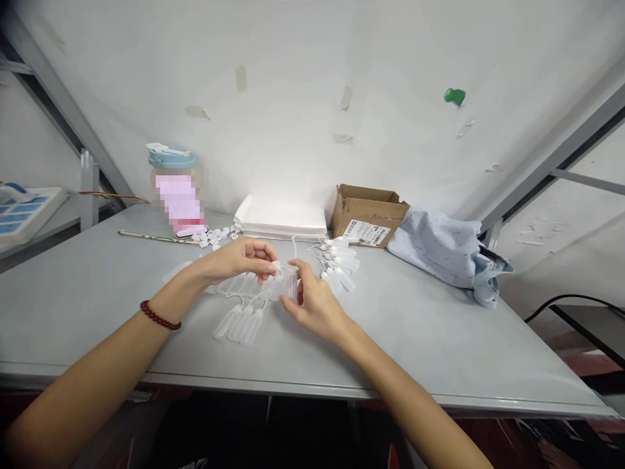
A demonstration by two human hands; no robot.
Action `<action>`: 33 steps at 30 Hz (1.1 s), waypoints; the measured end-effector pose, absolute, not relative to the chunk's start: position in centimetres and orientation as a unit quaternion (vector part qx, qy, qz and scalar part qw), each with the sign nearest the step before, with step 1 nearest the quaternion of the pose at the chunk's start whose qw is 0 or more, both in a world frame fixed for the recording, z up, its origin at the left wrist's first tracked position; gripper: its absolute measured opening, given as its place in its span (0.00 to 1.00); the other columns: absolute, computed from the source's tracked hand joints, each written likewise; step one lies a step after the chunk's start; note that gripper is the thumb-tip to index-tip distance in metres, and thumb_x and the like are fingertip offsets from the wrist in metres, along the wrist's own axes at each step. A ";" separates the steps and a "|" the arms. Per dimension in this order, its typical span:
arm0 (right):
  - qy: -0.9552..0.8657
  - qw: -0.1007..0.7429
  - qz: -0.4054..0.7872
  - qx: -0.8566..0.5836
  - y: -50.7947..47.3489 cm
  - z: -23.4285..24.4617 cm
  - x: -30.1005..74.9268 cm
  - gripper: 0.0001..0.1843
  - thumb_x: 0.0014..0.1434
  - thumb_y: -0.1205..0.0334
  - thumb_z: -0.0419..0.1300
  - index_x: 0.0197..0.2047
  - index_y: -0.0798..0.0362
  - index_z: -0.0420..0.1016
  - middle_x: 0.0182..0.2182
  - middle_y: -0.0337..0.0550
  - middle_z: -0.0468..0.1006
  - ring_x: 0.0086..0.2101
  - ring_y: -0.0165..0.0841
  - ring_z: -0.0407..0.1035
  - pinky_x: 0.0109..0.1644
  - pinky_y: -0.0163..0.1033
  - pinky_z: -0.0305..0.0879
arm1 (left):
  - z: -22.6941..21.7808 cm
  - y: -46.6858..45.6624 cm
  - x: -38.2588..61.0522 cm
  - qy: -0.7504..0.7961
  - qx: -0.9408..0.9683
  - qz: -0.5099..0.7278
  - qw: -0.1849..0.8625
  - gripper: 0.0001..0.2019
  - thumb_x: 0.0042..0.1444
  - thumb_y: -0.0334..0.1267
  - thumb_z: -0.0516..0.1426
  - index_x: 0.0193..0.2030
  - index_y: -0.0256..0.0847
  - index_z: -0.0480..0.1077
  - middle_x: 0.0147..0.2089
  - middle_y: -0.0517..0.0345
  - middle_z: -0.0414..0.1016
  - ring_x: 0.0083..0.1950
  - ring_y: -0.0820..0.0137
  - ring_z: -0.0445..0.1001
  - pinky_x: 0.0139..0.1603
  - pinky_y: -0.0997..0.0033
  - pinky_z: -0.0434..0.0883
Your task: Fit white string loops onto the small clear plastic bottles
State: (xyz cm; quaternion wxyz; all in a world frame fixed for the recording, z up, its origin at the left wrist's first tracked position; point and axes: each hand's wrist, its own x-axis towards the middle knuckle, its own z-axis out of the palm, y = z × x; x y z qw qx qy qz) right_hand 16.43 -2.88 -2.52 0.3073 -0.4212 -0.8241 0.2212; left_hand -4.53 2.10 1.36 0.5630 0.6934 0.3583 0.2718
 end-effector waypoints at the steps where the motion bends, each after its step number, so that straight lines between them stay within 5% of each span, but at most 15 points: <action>1: -0.824 0.309 0.224 -0.420 -2.9 -2.6 16.4 0.28 0.56 0.62 0.57 0.57 0.50 0.50 0.30 0.37 0.69 0.24 0.27 0.64 0.27 0.33 0.62 | 1.2 2.0 -4.2 0.354 0.694 0.268 0.567 0.11 0.49 0.42 0.62 0.35 0.37 0.71 0.31 0.57 0.74 0.28 0.74 0.71 0.34 0.71 0.71; 10: -0.824 0.325 0.201 -0.419 -2.6 -2.9 16.1 0.17 0.62 0.64 0.48 0.55 0.52 0.56 0.34 0.44 0.74 0.28 0.30 0.67 0.30 0.35 0.64 | 0.8 2.1 -3.9 0.361 0.676 0.298 0.568 0.10 0.50 0.41 0.62 0.36 0.36 0.73 0.27 0.60 0.70 0.26 0.76 0.69 0.31 0.73 0.70; 21: -0.853 0.295 0.095 -0.419 -1.9 -4.2 16.2 0.20 0.60 0.69 0.47 0.56 0.52 0.57 0.45 0.54 0.75 0.40 0.39 0.73 0.38 0.42 0.69 | 0.9 1.7 -3.7 0.371 0.683 0.238 0.583 0.07 0.49 0.38 0.61 0.30 0.36 0.72 0.26 0.58 0.74 0.23 0.76 0.69 0.26 0.75 0.69; 33: -0.873 0.248 0.028 -0.419 -1.7 -4.7 16.4 0.21 0.59 0.73 0.45 0.55 0.55 0.58 0.43 0.56 0.75 0.40 0.41 0.72 0.37 0.43 0.68 | 0.2 1.8 -3.4 0.359 0.682 0.234 0.592 0.08 0.49 0.39 0.61 0.30 0.36 0.70 0.26 0.58 0.74 0.24 0.74 0.71 0.25 0.73 0.69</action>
